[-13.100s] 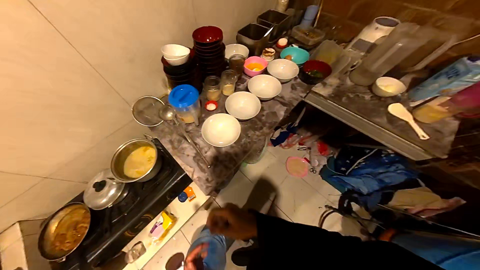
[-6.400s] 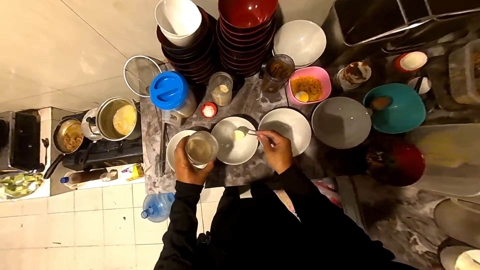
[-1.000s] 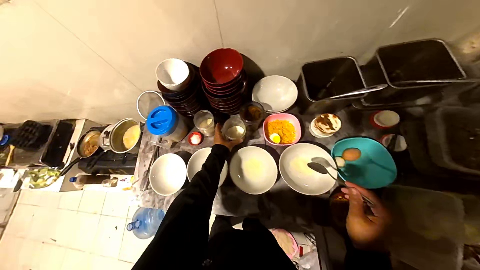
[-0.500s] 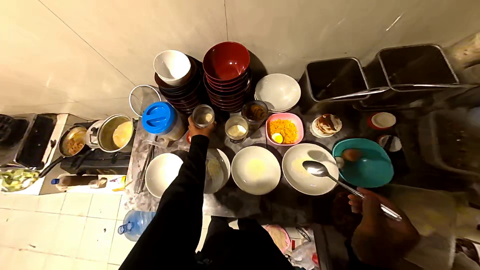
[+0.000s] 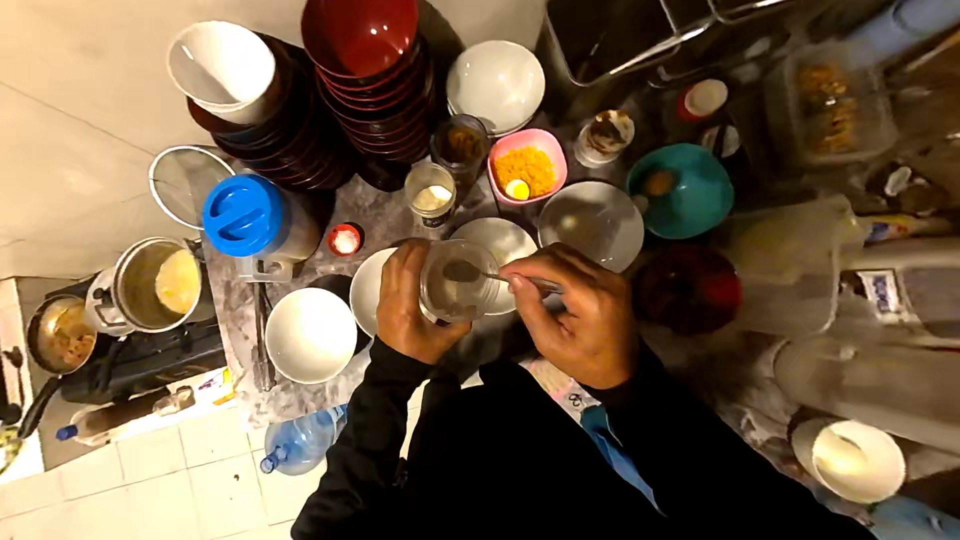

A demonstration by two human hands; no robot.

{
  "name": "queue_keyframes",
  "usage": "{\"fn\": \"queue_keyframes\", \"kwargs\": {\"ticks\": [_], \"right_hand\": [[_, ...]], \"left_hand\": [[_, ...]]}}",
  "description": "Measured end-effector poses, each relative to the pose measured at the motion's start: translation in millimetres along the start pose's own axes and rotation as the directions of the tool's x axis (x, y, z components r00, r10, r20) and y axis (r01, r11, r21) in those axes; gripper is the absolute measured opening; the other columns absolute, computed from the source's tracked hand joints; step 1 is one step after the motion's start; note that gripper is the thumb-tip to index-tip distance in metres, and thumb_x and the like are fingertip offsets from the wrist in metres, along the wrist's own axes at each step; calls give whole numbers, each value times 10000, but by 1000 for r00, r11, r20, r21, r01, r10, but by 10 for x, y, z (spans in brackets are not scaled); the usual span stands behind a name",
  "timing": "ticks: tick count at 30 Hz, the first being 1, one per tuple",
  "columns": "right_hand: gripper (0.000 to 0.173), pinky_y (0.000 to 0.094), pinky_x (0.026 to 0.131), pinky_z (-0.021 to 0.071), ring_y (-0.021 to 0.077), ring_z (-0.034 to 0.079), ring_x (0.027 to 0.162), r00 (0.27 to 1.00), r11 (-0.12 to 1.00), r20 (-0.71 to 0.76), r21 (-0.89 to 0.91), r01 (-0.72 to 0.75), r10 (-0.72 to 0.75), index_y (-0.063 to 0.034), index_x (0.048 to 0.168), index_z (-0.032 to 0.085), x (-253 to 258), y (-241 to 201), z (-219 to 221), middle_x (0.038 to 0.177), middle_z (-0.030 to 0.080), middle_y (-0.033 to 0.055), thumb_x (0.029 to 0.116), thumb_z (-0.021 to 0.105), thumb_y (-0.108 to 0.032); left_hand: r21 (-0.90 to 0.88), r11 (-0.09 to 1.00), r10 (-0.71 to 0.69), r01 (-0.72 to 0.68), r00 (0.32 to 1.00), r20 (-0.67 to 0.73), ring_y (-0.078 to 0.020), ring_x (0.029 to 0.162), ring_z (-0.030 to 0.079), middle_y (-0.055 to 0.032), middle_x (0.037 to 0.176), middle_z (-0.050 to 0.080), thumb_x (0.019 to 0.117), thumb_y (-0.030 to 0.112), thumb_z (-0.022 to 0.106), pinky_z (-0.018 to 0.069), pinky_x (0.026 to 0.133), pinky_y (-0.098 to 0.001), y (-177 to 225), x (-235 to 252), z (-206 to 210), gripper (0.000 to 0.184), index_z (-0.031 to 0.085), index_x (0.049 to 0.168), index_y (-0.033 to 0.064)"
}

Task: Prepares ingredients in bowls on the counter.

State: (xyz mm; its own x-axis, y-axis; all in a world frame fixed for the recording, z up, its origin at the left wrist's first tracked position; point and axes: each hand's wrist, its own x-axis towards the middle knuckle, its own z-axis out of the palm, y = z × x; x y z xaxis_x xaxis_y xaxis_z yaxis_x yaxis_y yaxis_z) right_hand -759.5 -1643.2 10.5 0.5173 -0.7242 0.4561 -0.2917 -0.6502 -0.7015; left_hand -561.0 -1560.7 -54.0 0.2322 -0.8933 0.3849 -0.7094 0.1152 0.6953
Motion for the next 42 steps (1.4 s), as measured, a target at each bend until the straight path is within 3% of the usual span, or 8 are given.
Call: {"fn": "queue_keyframes", "kwargs": {"ticks": [11, 21, 28, 31, 33, 35, 38, 42], "right_hand": [[175, 189, 594, 553, 20, 628, 655, 935, 897, -41, 299, -325, 353, -30, 1041, 725, -418, 290, 74, 815, 705, 4, 1000, 576, -113], [164, 214, 608, 567, 45, 648, 654, 826, 743, -117, 518, -423, 552, -66, 1046, 724, -514, 635, -397, 812, 716, -29, 1020, 568, -111], [216, 235, 642, 572, 55, 644, 685, 686, 658, -198, 551, -514, 701, -79, 1074, 707, -589, 1012, -910, 826, 695, -44, 1043, 525, -191], [278, 247, 703, 579, 54, 662, 763, 716, 762, -273, 326, -560, 642, -50, 1156, 694, -682, 1334, -983, 925, 707, -1, 1067, 513, -241], [294, 336, 798, 600, 142, 700, 860, 825, 862, -274, 33, -505, 494, -20, 1176, 711, -733, 1485, -965, 1029, 729, 104, 1064, 527, -219], [278, 403, 825, 580, 217, 692, 903, 894, 910, -292, -139, -390, 339, -16, 1161, 735, -754, 1471, -942, 1055, 723, 159, 1056, 543, -189], [256, 324, 791, 616, 131, 703, 897, 913, 979, -366, -30, -203, 179, 10, 1159, 704, -718, 1099, -935, 1047, 718, 109, 1065, 541, -164], [184, 275, 767, 617, 91, 690, 866, 973, 983, -188, 149, -106, 133, 8, 1040, 726, -560, 538, -660, 968, 716, 67, 993, 598, -117]], "left_hand": [[23, 1000, 15, -17, 994, 104, -350, 1357, 507, -226, 1422, 545, 548, 355, 955, 436, 1146, -494, 104, -12, 242, 1028, 514, 1394, -30], [-8, 999, -34, 35, 994, 102, -327, 1319, 540, -210, 1414, 548, 546, 348, 964, 482, 1094, -490, 178, 87, 586, 1035, 502, 1406, 4], [-8, 994, -108, 110, 989, 105, -303, 1310, 553, -206, 1412, 552, 569, 351, 967, 480, 1099, -477, 64, 84, 707, 1068, 456, 1440, 4], [-4, 995, -100, 101, 990, 96, -292, 1307, 549, -202, 1401, 553, 568, 365, 964, 479, 1098, -462, 47, 73, 710, 1059, 462, 1427, 3], [-2, 997, -82, 83, 992, 91, -291, 1309, 550, -197, 1402, 554, 563, 362, 964, 483, 1095, -462, 57, 63, 716, 1055, 468, 1424, 9], [9, 998, -68, 68, 993, 98, -293, 1313, 546, -196, 1404, 552, 559, 353, 966, 480, 1100, -462, 83, 60, 710, 1048, 475, 1419, 11], [6, 999, -52, 52, 992, 117, -317, 1322, 538, -212, 1407, 549, 544, 321, 975, 477, 1107, -477, 109, 51, 681, 1043, 488, 1408, 0], [24, 1000, 3, -7, 987, 160, -338, 1329, 530, -225, 1418, 538, 547, 327, 967, 473, 1107, -489, 155, 30, 630, 1043, 488, 1409, -13]]}}
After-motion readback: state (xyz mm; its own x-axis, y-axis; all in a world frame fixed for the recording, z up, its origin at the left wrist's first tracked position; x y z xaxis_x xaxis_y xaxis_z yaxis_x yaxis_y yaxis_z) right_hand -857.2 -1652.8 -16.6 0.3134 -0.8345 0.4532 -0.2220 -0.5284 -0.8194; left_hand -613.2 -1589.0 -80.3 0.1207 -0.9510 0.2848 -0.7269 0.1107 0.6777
